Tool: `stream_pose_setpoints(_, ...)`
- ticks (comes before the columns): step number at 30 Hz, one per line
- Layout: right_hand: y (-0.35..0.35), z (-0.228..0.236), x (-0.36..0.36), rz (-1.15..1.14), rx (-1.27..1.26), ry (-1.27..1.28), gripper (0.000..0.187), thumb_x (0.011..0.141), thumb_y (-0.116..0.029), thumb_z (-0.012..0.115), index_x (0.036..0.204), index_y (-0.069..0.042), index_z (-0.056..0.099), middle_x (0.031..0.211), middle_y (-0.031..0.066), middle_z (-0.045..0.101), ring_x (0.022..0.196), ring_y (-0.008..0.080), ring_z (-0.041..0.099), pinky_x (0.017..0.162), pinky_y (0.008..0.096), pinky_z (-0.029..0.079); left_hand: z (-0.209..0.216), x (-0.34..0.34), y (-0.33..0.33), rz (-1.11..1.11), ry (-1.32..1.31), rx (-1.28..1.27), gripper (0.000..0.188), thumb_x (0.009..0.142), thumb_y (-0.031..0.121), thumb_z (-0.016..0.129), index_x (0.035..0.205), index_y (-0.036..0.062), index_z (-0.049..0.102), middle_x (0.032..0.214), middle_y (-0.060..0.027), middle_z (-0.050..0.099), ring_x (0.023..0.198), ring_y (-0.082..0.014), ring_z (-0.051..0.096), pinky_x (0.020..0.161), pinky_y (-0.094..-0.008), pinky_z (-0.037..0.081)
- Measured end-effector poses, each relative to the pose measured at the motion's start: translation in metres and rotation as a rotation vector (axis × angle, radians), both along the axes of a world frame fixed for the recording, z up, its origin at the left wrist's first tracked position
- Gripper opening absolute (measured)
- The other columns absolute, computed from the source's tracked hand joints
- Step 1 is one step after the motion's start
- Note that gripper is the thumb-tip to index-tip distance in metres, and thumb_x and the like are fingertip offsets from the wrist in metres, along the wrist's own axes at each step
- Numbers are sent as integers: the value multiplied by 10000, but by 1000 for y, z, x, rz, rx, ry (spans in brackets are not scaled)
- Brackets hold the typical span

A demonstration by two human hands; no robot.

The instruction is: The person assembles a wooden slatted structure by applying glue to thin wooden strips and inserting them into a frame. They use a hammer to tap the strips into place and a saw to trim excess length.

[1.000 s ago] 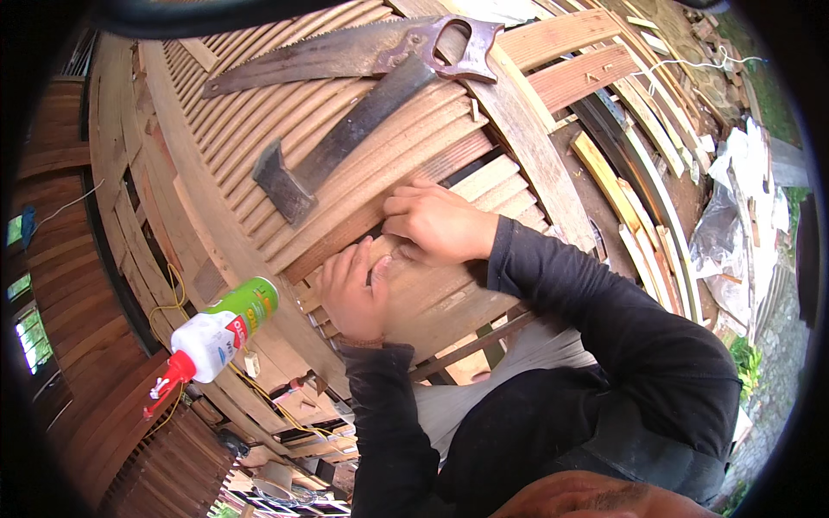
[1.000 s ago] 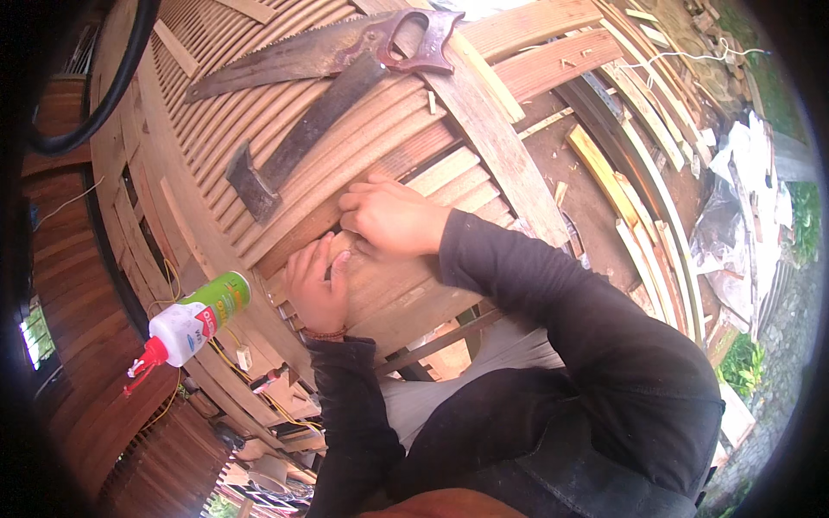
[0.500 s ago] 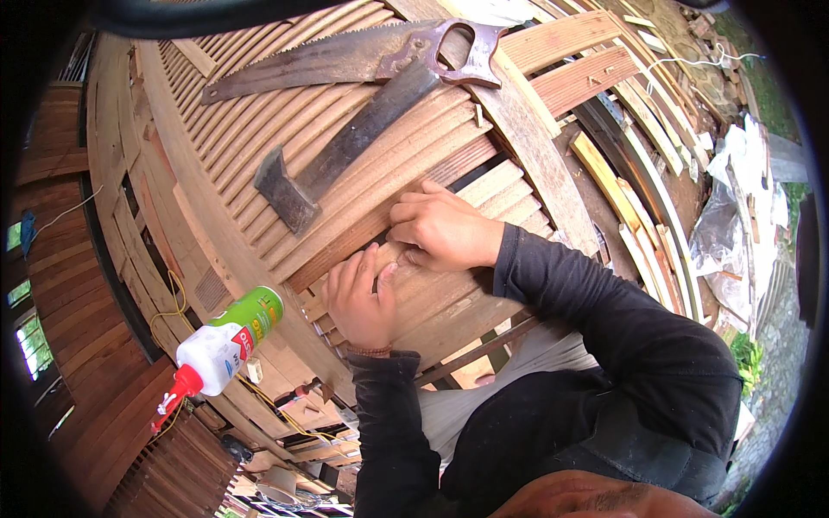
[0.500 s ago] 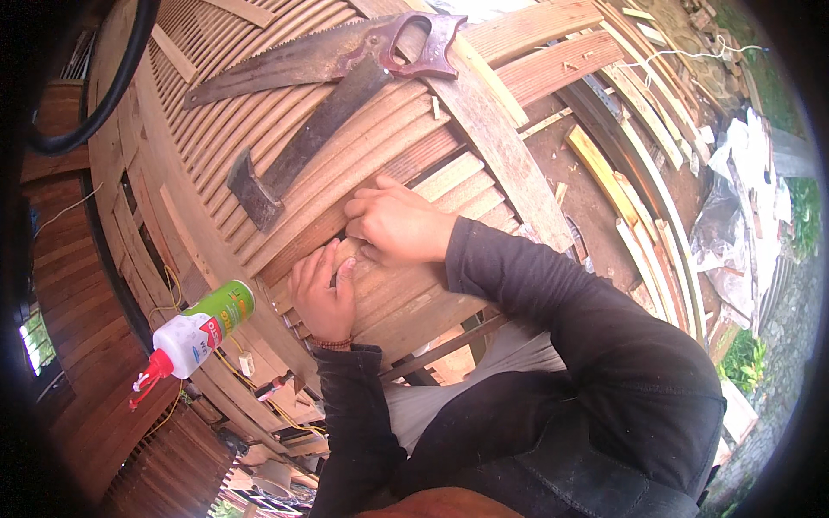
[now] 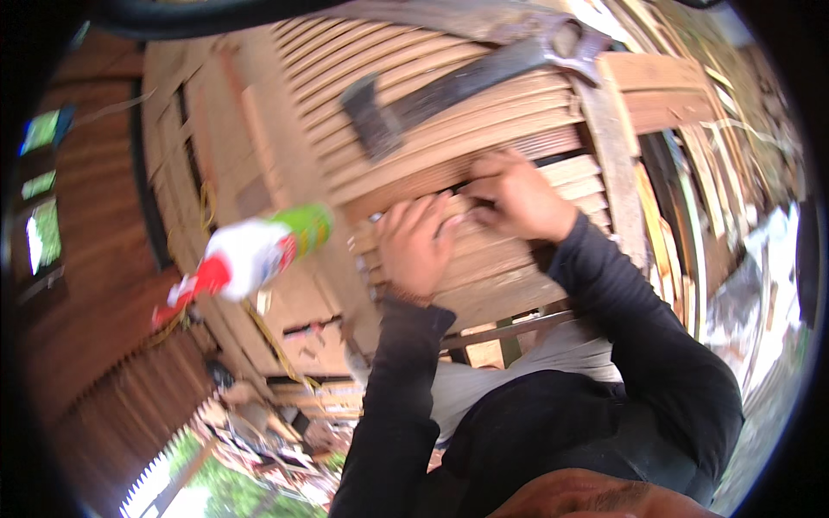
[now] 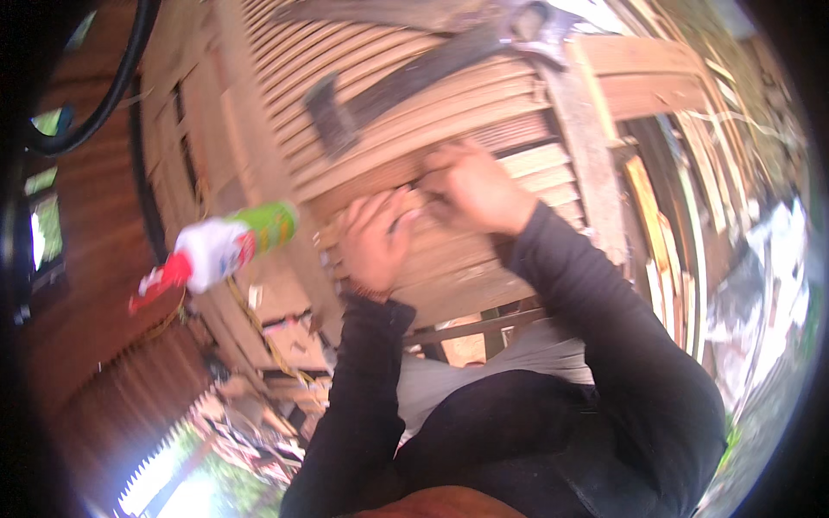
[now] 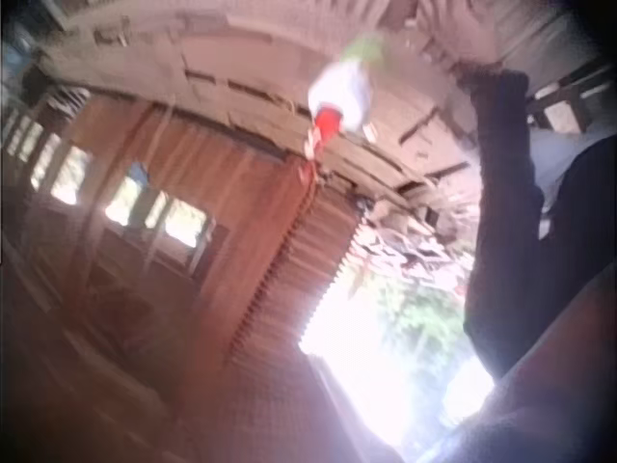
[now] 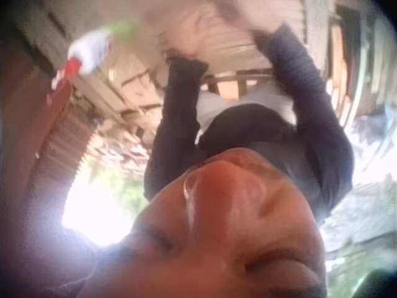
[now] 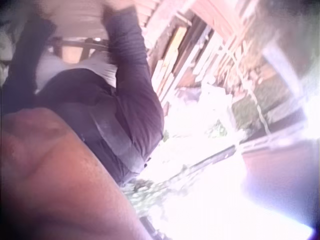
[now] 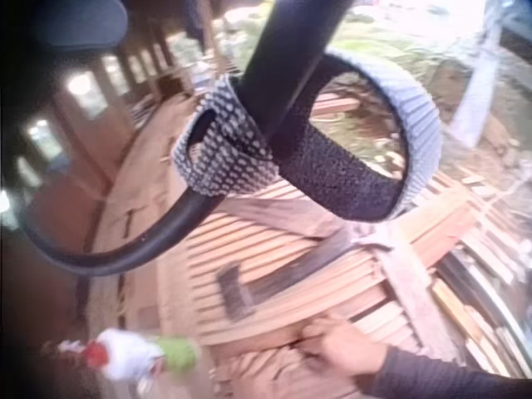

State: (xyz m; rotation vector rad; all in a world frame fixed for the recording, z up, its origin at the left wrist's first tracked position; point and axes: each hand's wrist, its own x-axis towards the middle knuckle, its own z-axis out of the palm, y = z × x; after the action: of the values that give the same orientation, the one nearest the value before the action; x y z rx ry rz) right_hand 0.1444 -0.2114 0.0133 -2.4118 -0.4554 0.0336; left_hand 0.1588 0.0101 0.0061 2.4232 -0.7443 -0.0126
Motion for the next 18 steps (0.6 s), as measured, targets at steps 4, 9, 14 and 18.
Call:
stream_pose_setpoints(4,0,1,-1,-7,32,-45,292,702,-176,816,969,-67,771,959,80,669,1022,295,638,913,445,464,5,0,3,20,-53,-21,333,873,295,772,1146,104,775,1081,-55,743,1012,-284,647,890,-435,478)
stream_pose_setpoints(9,-3,-1,-6,-47,14,-96,288,704,-194,838,958,-81,768,989,76,694,1000,300,650,912,446,470,4,0,5,22,-62,15,319,862,309,780,1125,127,773,1074,-44,741,1016,-284,649,896,-439,482)
stream_pose_setpoints(14,12,13,-43,-177,-73,-255,186,777,-218,773,900,-85,729,968,109,654,1004,317,625,898,451,489,-2,-5,-1,9,-54,50,367,868,308,781,1165,95,746,1130,-75,719,1098,-308,632,957,-452,478)
stream_pose_setpoints(18,-14,34,-105,-262,0,-285,210,784,-176,770,965,-79,722,996,105,643,999,313,619,885,449,500,9,-27,6,-14,-153,31,483,895,319,744,1292,58,660,1284,-145,627,1227,-369,541,1053,-496,422)
